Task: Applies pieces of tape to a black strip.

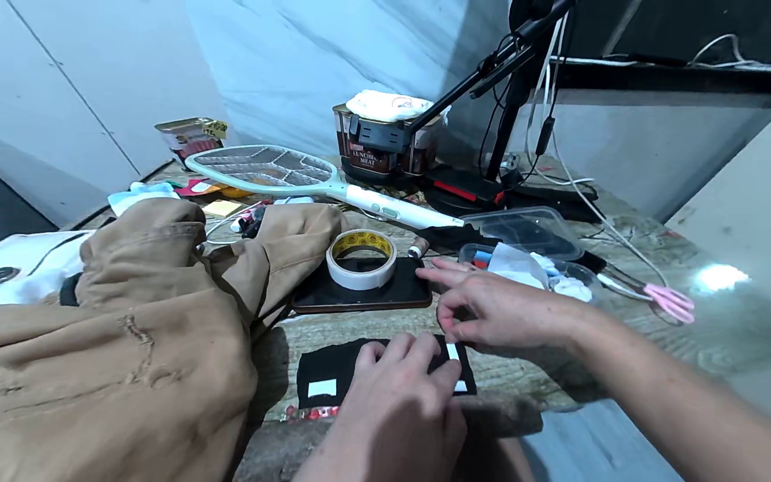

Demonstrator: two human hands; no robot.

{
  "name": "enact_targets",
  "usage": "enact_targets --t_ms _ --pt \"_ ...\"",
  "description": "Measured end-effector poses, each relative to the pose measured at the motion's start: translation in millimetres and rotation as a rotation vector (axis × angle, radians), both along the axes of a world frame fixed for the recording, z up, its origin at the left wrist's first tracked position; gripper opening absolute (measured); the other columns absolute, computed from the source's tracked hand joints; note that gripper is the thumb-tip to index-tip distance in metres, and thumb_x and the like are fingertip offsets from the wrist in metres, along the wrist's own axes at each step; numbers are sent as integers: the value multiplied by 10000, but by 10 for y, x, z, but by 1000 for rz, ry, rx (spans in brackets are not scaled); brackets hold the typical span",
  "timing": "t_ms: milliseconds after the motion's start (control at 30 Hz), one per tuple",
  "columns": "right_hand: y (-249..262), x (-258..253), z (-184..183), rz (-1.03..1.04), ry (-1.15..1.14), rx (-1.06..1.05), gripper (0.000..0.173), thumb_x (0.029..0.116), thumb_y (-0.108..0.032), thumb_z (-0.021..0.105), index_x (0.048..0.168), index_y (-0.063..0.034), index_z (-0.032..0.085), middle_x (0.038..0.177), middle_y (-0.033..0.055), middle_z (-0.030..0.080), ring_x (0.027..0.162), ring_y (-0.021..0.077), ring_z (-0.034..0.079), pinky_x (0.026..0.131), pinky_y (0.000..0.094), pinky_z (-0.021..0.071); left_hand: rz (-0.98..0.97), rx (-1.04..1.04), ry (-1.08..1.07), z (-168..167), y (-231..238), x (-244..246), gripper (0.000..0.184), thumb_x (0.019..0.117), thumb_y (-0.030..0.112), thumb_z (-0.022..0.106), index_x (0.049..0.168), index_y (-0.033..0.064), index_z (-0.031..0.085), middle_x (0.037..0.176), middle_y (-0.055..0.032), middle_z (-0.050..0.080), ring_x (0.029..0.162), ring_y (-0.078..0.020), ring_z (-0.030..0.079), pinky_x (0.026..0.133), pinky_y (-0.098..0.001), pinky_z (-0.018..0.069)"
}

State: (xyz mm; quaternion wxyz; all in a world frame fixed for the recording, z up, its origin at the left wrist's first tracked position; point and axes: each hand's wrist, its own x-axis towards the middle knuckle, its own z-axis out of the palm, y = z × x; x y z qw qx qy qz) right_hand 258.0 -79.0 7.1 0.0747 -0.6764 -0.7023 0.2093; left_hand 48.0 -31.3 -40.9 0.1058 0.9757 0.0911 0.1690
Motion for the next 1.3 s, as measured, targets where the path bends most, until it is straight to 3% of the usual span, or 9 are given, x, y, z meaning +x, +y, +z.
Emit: enact_targets --t_ms 267,400,467,533,633,833,1000,1100,1300 --pt "-43 81 52 -26 107 91 233 1040 -225 580 1048 -110 782 1599 116 431 1540 237 288 1229 418 284 -29 -284 210 232 84 -23 417 1047 244 436 1395 179 656 1356 -123 640 1274 -340 573 972 -616 420" --pt "-32 84 106 -113 -22 295 188 986 -261 639 995 -132 776 1448 73 591 1372 232 520 1110 487 429 -25 -274 197 245 38 2 426 1037 222 473 1439 202 611 1317 -148 653 1258 -372 578 950 -637 414" --pt "57 29 108 -134 -95 444 204 966 -192 662 1134 -123 756 1361 79 640 1277 267 587 1046 537 469 -19 -277 199 267 14 13 434 1030 202 483 1450 201 592 1313 -156 654 1259 -378 579 963 -639 405" --pt "211 -91 105 -111 -170 490 346 958 -110 656 1302 -137 691 1394 108 614 1303 308 566 1056 567 454 2 -240 107 247 0 9 390 1015 170 499 1376 172 648 1293 -147 668 1226 -365 607 954 -628 421" --pt "475 -261 99 -48 -294 342 486 971 -68 627 1441 -189 599 1576 143 447 1511 332 335 1215 600 248 95 -185 -154 173 56 -11 264 985 123 528 1131 106 747 1177 -104 717 1117 -302 673 908 -549 493" --pt "584 -313 122 43 -178 328 257 1048 -187 542 1194 -57 709 1521 117 525 1550 326 255 1240 639 101 405 -201 -633 167 299 -218 262 919 24 622 1147 -21 741 1101 -171 720 945 -214 732 845 -319 610" --pt "194 -577 158 71 9 595 281 1052 -223 489 1148 -28 668 1107 111 721 1170 279 665 1116 656 352 480 -171 -815 225 344 -184 334 897 111 703 1197 -33 725 1203 -209 674 1035 -188 707 875 -264 594" --pt "62 -601 99 39 55 713 257 1044 -228 501 1112 -49 671 913 55 716 915 205 714 1028 628 442 454 -134 -853 235 326 -132 248 888 140 704 1086 10 779 1128 -166 714 991 -145 717 847 -237 594" --pt "-102 -711 89 -81 178 634 266 1050 -206 515 1163 -21 669 968 96 729 983 228 706 1061 570 441 403 -148 -857 245 284 -106 111 861 163 744 898 64 780 1084 -97 738 903 -80 730 749 -213 619"
